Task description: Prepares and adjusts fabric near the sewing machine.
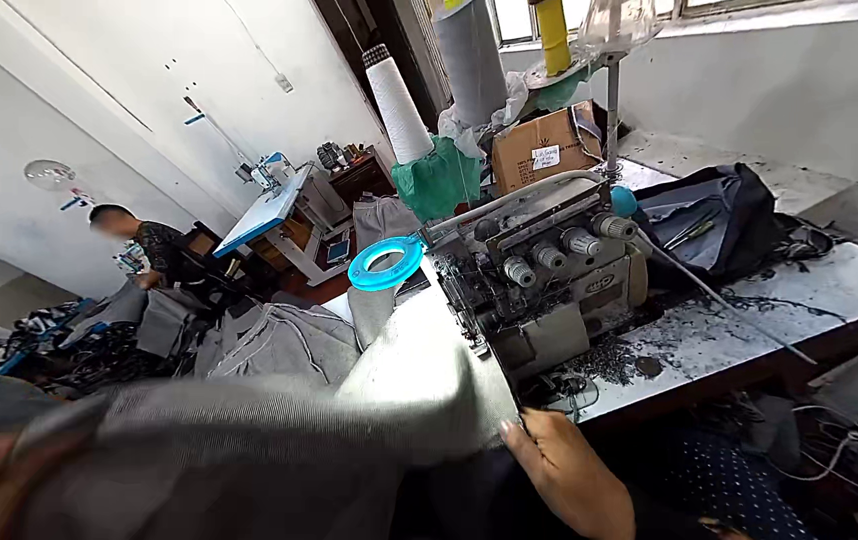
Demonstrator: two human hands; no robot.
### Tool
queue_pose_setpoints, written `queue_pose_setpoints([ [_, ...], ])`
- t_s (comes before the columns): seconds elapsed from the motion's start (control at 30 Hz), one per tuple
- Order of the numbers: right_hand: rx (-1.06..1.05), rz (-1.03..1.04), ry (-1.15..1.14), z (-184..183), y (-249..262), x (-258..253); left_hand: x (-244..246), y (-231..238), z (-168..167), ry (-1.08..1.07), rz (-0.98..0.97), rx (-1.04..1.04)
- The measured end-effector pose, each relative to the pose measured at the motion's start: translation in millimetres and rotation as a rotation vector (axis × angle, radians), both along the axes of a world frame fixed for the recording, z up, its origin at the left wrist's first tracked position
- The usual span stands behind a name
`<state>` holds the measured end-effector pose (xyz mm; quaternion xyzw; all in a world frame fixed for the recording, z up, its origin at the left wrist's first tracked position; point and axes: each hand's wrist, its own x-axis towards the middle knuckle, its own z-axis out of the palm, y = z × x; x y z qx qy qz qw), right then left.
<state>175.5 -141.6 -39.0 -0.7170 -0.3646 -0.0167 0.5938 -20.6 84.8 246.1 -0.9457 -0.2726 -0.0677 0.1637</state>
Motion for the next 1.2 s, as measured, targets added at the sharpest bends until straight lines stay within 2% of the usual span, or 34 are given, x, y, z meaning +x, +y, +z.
queue_pose_setpoints([
  [0.03,-0.057,0.021,0.061,11,3,4,36,19,17,0.069,-0.023,0.068],
  [0.1,-0.193,0.072,0.201,34,8,13,101,80,21,0.006,-0.222,0.352],
  [0.13,-0.252,0.085,0.25,43,9,16,134,83,16,-0.047,-0.206,0.396],
  [0.17,-0.292,0.084,0.272,48,9,17,163,67,11,-0.101,-0.141,0.354],
  [0.23,-0.336,0.099,0.267,47,5,10,189,30,-9,-0.301,-0.16,0.223],
  [0.3,-0.343,0.19,0.243,41,-3,-11,172,-27,-58,-0.455,-0.218,0.104],
  [0.37,-0.298,0.324,0.266,35,-11,-33,143,-94,-138,-0.537,-0.331,-0.034],
  [0.4,-0.235,0.345,0.27,28,-11,-41,134,-117,-176,-0.513,-0.34,-0.148],
  [0.47,-0.108,0.298,0.268,7,-6,-50,124,-125,-233,-0.496,-0.3,-0.265],
  [0.53,-0.03,0.277,0.258,-6,-2,-48,120,-108,-256,-0.581,-0.329,-0.245],
  [0.6,0.012,0.301,0.284,-10,-2,-44,118,-99,-253,-0.617,-0.399,-0.233],
  [0.73,0.062,0.325,0.348,-10,-6,-44,122,-102,-245,-0.532,-0.466,-0.169],
  [0.83,0.072,0.336,0.345,-11,-9,-43,123,-109,-246,-0.565,-0.418,-0.064],
  [1.0,0.075,0.283,0.308,-7,-20,-55,126,-113,-234,-0.453,-0.389,-0.127],
  [1.2,0.097,0.341,0.274,-11,-36,-49,130,-120,-239,-0.563,-0.368,0.062],
])
